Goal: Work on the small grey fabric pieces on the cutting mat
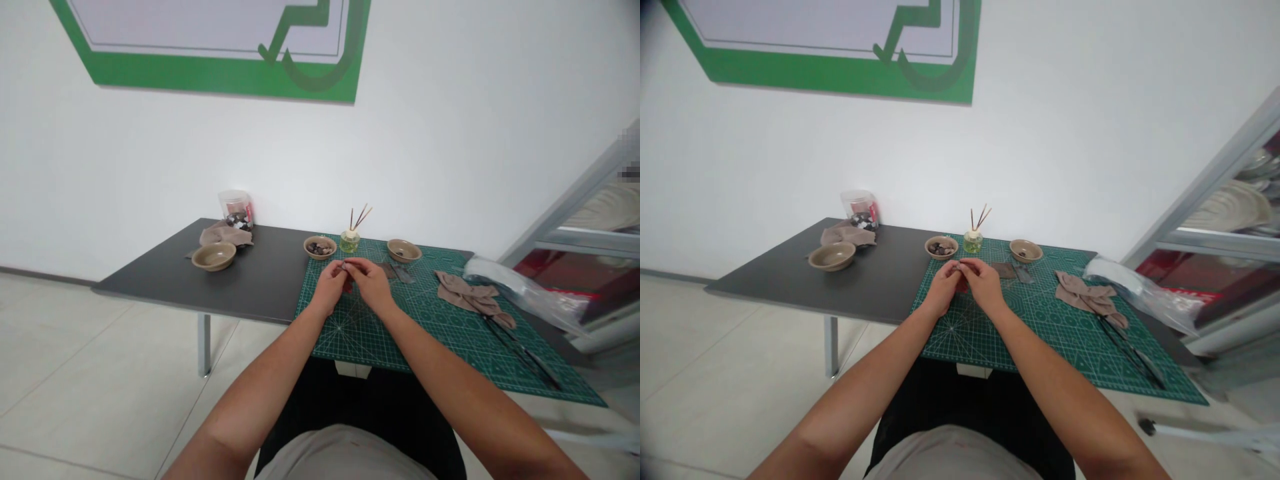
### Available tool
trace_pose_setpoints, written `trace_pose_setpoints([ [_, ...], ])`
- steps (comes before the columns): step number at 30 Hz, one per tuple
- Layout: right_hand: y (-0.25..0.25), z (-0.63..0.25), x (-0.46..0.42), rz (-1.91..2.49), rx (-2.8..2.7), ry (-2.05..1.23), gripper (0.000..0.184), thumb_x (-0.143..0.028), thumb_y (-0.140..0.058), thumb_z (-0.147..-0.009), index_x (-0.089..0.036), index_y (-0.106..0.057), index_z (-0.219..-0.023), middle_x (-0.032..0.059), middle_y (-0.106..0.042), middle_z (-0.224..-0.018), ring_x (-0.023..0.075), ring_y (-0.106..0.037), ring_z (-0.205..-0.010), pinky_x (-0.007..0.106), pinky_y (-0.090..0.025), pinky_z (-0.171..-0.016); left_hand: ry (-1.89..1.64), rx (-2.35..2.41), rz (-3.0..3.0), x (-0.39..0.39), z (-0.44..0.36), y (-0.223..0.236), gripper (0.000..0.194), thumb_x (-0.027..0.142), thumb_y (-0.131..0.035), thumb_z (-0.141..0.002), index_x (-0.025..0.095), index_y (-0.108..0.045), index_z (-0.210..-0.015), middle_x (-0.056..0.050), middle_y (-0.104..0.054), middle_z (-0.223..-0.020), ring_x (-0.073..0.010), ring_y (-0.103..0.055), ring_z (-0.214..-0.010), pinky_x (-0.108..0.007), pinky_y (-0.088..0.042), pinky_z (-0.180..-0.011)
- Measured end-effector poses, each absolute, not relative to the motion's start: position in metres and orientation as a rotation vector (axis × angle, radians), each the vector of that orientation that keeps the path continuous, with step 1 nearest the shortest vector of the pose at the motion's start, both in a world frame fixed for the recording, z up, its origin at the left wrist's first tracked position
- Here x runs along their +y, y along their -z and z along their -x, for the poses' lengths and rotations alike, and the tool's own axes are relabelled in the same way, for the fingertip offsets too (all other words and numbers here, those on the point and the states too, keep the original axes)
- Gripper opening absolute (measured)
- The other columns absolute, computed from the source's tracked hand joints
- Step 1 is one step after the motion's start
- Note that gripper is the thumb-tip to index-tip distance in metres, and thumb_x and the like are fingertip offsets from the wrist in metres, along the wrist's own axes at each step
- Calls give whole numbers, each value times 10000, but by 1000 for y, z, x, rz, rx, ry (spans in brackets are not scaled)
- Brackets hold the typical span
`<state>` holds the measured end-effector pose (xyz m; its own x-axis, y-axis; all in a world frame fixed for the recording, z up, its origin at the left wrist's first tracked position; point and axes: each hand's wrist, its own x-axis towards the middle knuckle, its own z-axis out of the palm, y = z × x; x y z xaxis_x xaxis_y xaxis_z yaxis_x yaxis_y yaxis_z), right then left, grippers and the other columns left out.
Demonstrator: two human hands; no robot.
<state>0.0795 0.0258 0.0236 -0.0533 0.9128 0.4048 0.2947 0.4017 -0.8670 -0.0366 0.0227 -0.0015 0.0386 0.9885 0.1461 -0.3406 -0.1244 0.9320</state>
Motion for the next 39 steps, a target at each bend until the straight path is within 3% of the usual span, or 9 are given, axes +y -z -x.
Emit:
trace_pose_setpoints([
  [7,-16,-101,16,1095,-1601,-761,211,-319,-628,-802,-210,-734,-948,42,-752,-911,200,-682,-819,347,-518,-791,-1287,773,-1282,17,34,1,181,277,-624,-748,187,-554,-889,39,-594,-658,-98,-548,-538,-212,-434,-509],
  [12,-6,-124,17,1161,-1602,-768,402,-356,-648,-820,-215,-611,-1195,29,-753,-874,193,-692,-801,352,-516,-801,-1163,825,-1350,19,33,2,203,291,-664,-726,169,-574,-861,25,-610,-641,-102,-558,-540,-212,-418,-517],
  [17,-6,-174,24,1434,-1920,-152,292,-340,-557,-878,-192,-677,-1101,95,-706,-1093,251,-610,-1038,407,-456,-950,-1161,924,-1345,20,32,3,176,246,-605,-736,168,-595,-893,7,-656,-664,-104,-566,-532,-209,-395,-512],
  [20,6,-204,35,1649,-2015,134,435,-356,-558,-870,-151,-621,-1249,139,-567,-1354,313,-480,-1236,455,-370,-1052,-1169,948,-1339,20,32,3,159,240,-590,-734,169,-592,-877,12,-651,-649,-106,-561,-523,-212,-394,-510],
  [22,16,-214,42,1784,-2069,142,514,-414,-519,-900,-133,-568,-1327,158,-488,-1437,331,-435,-1292,467,-350,-1067,-1165,958,-1336,20,32,3,153,242,-587,-734,170,-589,-870,15,-645,-635,-107,-555,-514,-214,-393,-508],
  [27,28,-217,49,1894,-2109,44,531,-459,-422,-949,-125,-562,-1338,167,-511,-1417,318,-450,-1289,450,-349,-1061,-1167,979,-1332,21,32,3,134,241,-582,-731,177,-580,-848,17,-642,-620,-109,-554,-512,-216,-391,-512],
  [33,18,-212,43,1912,-1995,112,418,-452,-504,-907,-161,-636,-1176,138,-640,-1190,308,-535,-1104,415,-416,-943,-1175,998,-1323,21,32,4,123,230,-578,-713,176,-572,-824,23,-632,-603,-105,-543,-506,-217,-388,-511],
  [39,22,-216,46,1905,-1923,126,418,-433,-523,-894,-148,-650,-1171,153,-646,-1185,305,-538,-1074,425,-409,-929,-1176,1008,-1320,20,32,3,115,243,-582,-712,180,-568,-807,26,-625,-590,-104,-543,-501,-214,-374,-505],
])
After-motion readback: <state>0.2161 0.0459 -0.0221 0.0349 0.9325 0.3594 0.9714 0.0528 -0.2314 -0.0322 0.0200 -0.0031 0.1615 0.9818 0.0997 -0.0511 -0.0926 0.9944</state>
